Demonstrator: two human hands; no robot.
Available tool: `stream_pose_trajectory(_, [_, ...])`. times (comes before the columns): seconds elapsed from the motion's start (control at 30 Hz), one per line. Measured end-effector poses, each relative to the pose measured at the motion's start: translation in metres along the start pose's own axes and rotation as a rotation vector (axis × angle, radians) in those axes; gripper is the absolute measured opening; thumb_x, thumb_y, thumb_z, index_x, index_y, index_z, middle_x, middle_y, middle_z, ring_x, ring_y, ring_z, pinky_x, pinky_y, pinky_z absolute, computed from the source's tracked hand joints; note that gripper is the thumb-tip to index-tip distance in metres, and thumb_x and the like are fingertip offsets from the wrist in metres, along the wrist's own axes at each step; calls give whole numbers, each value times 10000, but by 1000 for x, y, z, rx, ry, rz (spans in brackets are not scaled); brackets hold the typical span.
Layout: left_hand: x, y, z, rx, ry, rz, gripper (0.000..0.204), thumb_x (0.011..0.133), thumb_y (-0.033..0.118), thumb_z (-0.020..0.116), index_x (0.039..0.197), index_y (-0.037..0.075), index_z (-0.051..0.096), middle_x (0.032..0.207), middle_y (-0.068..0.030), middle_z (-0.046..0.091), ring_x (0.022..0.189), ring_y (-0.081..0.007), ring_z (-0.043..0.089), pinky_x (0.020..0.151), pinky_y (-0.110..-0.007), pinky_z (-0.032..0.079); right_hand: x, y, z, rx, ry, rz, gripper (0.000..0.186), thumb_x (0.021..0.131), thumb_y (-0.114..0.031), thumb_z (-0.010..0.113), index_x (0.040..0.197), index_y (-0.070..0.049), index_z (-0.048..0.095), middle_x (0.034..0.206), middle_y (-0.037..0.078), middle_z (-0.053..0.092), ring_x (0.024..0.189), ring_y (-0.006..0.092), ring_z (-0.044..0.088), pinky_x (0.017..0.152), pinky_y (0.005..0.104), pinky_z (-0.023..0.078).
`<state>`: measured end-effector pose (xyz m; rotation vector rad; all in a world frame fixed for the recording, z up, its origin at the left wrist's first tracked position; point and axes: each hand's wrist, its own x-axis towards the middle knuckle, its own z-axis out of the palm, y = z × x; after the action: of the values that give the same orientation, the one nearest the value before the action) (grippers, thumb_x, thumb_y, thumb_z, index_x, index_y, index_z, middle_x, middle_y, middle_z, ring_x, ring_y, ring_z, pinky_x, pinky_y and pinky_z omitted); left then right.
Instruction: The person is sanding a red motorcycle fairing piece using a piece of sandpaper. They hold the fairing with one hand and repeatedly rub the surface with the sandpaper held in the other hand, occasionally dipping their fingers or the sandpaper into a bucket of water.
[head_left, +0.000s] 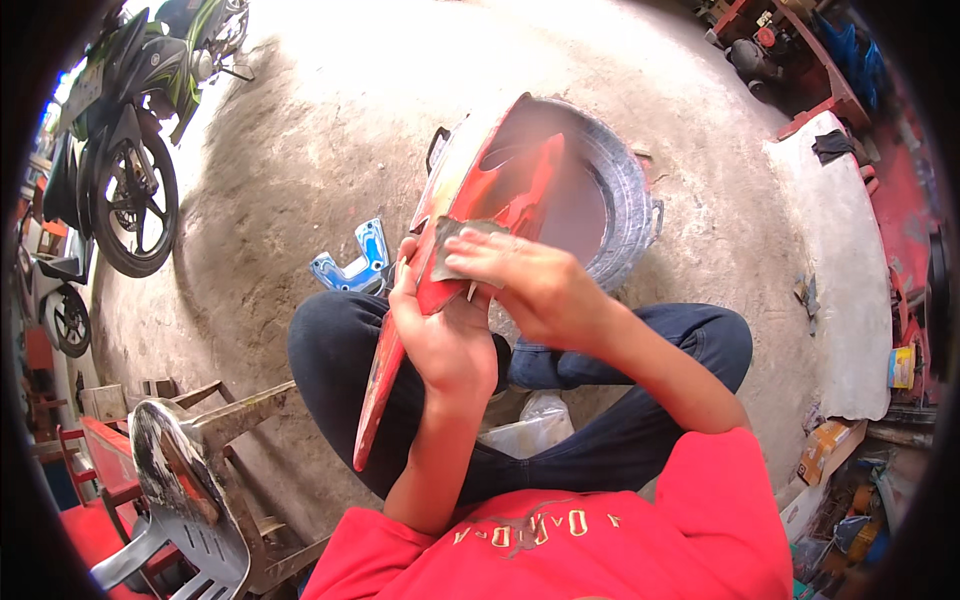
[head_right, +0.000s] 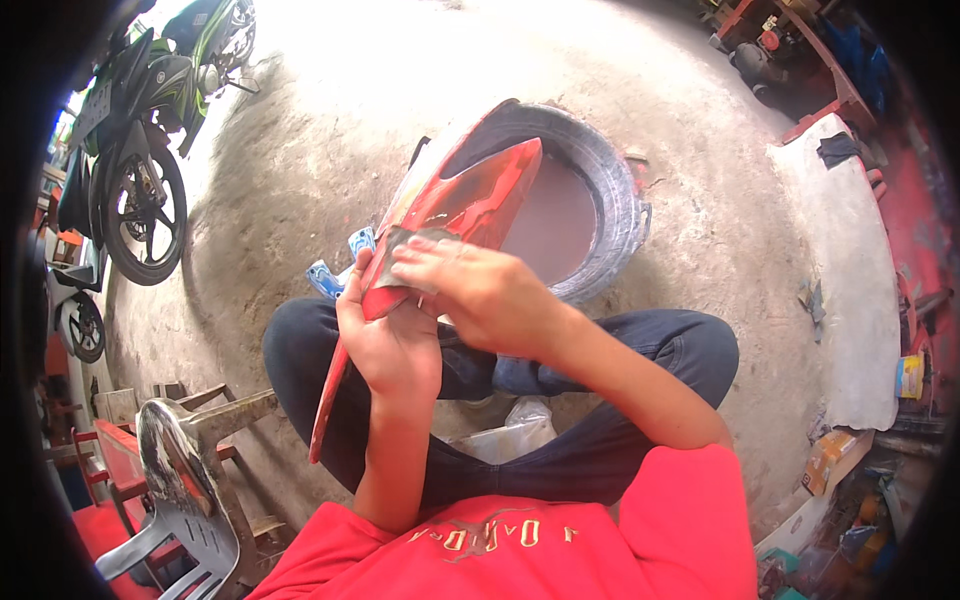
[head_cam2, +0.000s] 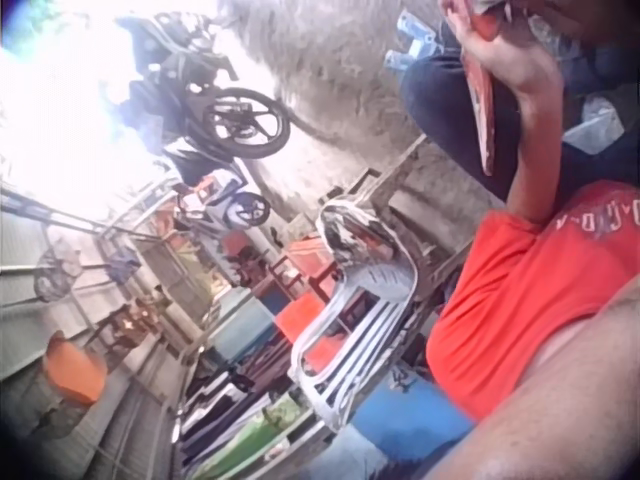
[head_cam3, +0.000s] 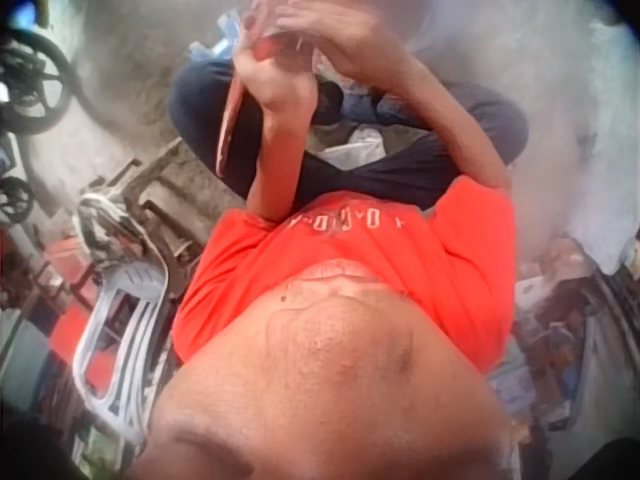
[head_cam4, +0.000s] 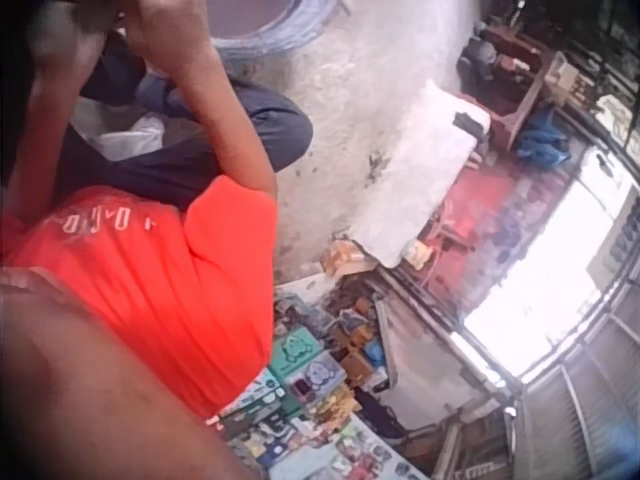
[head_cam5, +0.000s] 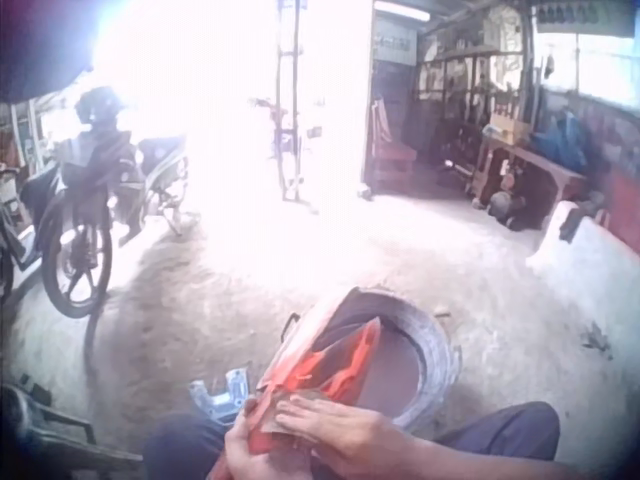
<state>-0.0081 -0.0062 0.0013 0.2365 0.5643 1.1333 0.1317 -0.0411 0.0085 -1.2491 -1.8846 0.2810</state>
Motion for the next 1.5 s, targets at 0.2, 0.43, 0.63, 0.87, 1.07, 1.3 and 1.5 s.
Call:
stream_pose_trajectory(0.2, [4,-4,8,66,54,-6,373,1082,338,402,1408,157,416,1425,-135,576,1293,-277,597,1037,-450,532,-10,38,-3,-7,130,368,365,932,27,604,1269,-72,704,1301,173,697,1296,322,631,1102,434,511])
stream_pose_trajectory(0.43, [1,-9,5,19,-18,6,362,1079,301,453,1405,148,417,1429,-135,557,1291,-288,598,1033,-460,545,-16,54,-5,5,171,390,420,883,18,625,1287,-81,685,1253,159,717,1239,312,667,1072,441,535])
stream_pose_trajectory(0.63, [6,-10,-4,35,-13,38,367,1081,306,450,1414,154,422,1440,-135,553,1287,-284,607,1015,-451,559,-10,17,5,-66,87,-19,430,858,19,618,1267,-90,693,1291,157,705,1199,324,693,1026,447,567])
stream_pose_trajectory(0.87, [0,-10,6,14,50,16,348,1098,330,396,1386,158,489,1452,-123,575,1309,-290,593,1052,-479,520,-6,6,6,-9,78,155,392,940,45,593,1313,-45,675,1337,214,675,1320,359,615,1123,441,483])
stream_pose_trajectory(1.07, [1,-11,10,79,28,14,395,1078,324,421,1434,152,408,1452,-123,539,1294,-277,584,1029,-457,519,-9,54,-5,115,195,431,331,924,6,612,1238,-55,694,1249,190,710,1215,365,666,1002,441,559])
stream_pose_trajectory(1.3, [-1,-9,8,49,-19,1,358,1101,337,369,1395,155,460,1451,-121,575,1284,-287,612,1039,-474,521,-19,53,8,106,218,211,404,858,17,627,1247,-61,703,1250,191,711,1236,363,662,1035,459,549])
stream_pose_trajectory(1.5, [3,-9,-3,40,-39,6,385,1090,323,406,1437,156,407,1457,-123,546,1334,-289,575,1068,-465,521,-10,12,18,-94,164,47,421,860,32,589,1256,-61,698,1250,171,718,1215,357,673,1013,484,555])
